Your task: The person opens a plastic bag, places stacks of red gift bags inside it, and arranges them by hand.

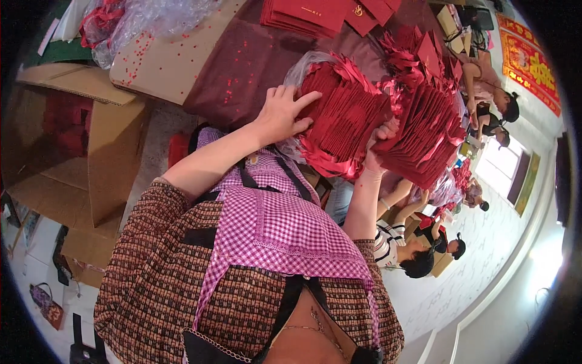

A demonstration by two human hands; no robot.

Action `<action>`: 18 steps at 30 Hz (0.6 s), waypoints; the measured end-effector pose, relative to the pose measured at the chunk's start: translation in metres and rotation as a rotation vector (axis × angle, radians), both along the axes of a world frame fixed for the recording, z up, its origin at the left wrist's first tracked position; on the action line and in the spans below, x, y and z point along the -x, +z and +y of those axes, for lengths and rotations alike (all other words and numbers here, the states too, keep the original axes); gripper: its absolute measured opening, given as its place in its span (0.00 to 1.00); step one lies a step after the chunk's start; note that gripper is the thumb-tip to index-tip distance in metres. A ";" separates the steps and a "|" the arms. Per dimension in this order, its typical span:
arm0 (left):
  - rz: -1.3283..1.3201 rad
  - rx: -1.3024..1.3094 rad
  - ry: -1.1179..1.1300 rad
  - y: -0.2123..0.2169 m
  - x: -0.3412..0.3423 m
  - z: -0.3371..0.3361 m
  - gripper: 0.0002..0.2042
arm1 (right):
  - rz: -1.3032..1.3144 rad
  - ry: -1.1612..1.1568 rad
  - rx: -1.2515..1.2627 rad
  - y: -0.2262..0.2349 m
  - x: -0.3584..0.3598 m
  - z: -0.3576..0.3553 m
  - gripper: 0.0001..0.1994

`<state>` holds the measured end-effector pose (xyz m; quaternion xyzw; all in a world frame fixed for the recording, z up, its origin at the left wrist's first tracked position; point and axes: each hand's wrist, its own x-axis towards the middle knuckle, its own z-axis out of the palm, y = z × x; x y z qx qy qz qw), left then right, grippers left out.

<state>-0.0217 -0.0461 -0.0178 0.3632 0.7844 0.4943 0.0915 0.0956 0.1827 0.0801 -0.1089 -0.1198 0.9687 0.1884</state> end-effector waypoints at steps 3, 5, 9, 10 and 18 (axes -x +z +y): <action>0.005 -0.027 0.001 -0.002 0.000 0.001 0.30 | -0.017 -0.023 0.002 0.001 -0.001 0.000 0.14; 0.010 -0.034 0.001 -0.003 0.000 0.001 0.30 | -0.015 -0.026 -0.041 0.001 0.000 -0.001 0.14; 0.000 -0.024 -0.019 -0.001 0.000 0.001 0.29 | -0.014 -0.019 -0.068 0.004 0.001 -0.005 0.13; -0.004 -0.025 -0.018 -0.001 0.000 0.000 0.29 | -0.013 0.000 -0.124 0.006 0.004 -0.008 0.11; -0.045 -0.064 -0.079 0.001 0.002 -0.001 0.28 | 0.023 0.031 -0.025 0.006 0.006 -0.007 0.10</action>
